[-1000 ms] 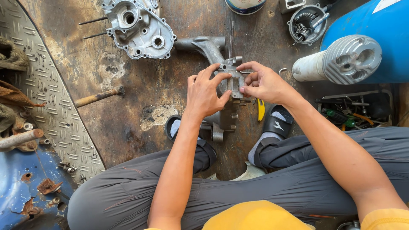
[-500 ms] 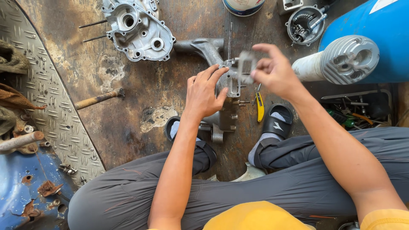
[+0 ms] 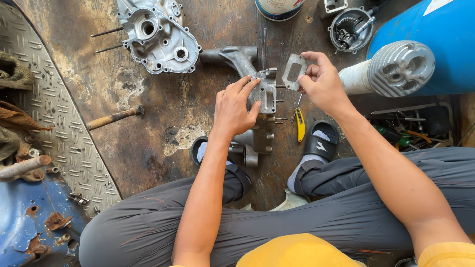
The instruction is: The person sits on the floor and uses a small metal tool to scrape the inside of a cylinder head. They then place the cylinder head down and pick up a small metal plate, inspecting it before placing it on the floor.
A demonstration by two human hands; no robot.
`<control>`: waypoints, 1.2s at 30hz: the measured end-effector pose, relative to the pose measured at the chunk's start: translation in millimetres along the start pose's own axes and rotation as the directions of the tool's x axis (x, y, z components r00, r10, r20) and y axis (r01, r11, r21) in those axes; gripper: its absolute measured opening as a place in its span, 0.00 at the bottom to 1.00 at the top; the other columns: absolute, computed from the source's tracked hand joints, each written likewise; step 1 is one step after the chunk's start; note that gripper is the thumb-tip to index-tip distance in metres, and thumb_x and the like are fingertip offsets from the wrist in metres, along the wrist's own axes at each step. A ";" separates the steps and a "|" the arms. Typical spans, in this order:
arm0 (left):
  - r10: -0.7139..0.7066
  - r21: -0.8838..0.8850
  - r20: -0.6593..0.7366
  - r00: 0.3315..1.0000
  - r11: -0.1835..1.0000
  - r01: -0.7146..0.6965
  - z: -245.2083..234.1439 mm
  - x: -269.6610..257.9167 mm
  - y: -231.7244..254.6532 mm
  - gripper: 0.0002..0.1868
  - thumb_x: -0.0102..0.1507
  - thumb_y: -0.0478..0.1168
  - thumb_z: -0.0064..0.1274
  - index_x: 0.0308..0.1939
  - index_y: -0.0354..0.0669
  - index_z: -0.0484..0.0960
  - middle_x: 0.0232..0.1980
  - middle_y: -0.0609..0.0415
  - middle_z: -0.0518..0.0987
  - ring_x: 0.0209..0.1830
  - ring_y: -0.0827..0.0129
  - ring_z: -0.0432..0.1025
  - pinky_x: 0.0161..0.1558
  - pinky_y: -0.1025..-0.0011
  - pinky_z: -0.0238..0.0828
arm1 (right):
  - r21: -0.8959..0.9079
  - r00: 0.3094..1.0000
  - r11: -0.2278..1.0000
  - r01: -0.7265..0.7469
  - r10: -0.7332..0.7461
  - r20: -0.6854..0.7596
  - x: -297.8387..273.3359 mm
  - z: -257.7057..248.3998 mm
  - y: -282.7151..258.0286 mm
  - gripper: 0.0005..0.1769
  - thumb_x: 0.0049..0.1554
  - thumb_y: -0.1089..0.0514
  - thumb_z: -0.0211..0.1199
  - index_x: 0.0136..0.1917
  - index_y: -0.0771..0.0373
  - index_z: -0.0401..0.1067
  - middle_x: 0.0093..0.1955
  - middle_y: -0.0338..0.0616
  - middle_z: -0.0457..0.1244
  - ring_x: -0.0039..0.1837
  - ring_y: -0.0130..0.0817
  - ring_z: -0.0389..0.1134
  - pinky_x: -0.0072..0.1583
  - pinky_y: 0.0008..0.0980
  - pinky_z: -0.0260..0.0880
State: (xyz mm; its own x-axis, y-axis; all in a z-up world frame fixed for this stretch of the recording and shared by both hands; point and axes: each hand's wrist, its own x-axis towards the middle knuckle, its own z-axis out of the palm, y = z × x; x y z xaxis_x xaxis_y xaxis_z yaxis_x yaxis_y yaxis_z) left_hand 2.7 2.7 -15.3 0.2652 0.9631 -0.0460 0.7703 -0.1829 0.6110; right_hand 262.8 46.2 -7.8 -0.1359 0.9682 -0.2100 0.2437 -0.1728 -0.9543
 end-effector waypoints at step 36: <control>-0.361 -0.559 -0.180 0.915 0.803 0.207 21.0 3.8 3.6 0.26 0.72 0.52 0.49 0.72 0.51 0.70 0.70 0.49 0.74 0.72 0.52 0.67 0.71 0.45 0.59 | -0.645 0.950 0.742 -0.184 0.303 0.079 -11.4 -3.5 132.4 0.29 0.56 0.55 0.63 0.71 0.59 0.69 0.49 0.46 0.70 0.59 0.53 0.72 0.60 0.53 0.70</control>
State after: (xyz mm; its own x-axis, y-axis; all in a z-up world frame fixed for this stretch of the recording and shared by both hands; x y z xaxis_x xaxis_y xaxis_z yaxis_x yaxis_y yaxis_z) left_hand 18.7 1.6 -29.9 -0.1402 0.9828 -0.1205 0.3490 0.1630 0.9228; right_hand 299.9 12.9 -131.0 -0.1307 0.8529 -0.5055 0.8248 -0.1894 -0.5328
